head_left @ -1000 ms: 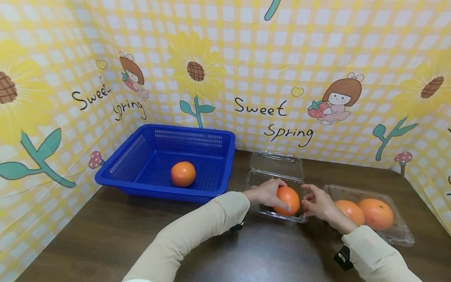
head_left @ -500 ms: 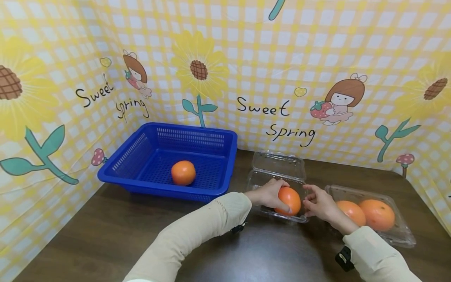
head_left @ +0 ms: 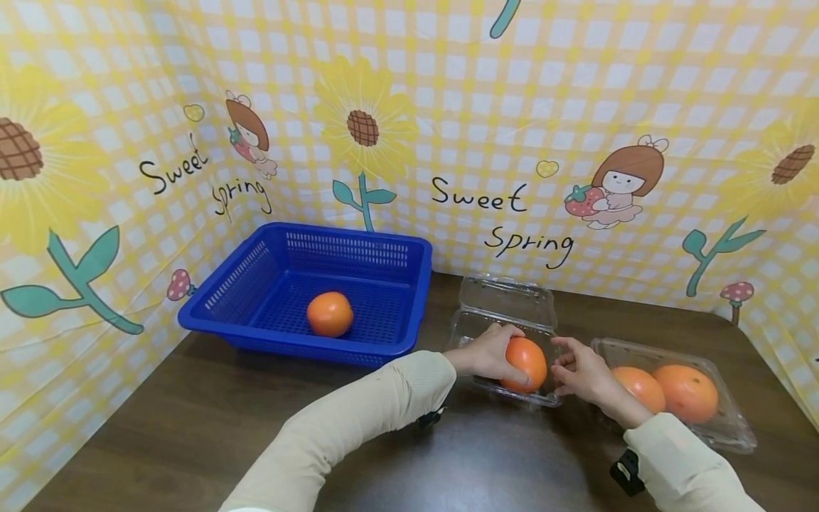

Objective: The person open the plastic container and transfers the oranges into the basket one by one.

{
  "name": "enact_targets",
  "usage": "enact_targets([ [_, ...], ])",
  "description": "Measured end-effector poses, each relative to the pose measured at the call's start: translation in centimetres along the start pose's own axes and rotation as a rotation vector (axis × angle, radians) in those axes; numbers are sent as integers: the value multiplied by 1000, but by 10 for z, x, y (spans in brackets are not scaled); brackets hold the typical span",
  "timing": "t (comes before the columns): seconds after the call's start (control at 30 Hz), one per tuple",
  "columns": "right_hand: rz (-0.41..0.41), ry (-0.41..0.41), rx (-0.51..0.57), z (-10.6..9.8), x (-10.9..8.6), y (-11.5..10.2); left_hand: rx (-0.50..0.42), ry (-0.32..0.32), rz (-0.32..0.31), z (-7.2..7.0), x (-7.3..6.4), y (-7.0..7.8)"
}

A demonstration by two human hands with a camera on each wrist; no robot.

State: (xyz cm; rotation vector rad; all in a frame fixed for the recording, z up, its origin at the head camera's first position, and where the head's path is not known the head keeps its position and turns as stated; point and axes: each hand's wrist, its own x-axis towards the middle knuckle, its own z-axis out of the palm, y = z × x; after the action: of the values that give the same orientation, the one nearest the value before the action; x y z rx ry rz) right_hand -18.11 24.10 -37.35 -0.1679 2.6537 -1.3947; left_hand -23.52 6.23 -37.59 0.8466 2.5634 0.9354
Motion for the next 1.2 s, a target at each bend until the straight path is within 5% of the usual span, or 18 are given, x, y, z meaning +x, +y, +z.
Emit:
enact_targets([
  [0.53,-7,16,-18,0,1,-2,-39,152,40,-9,-14,9],
  [1.2,-14,17,-27,0,1,-3,-39,175,131,-66,-38,22],
])
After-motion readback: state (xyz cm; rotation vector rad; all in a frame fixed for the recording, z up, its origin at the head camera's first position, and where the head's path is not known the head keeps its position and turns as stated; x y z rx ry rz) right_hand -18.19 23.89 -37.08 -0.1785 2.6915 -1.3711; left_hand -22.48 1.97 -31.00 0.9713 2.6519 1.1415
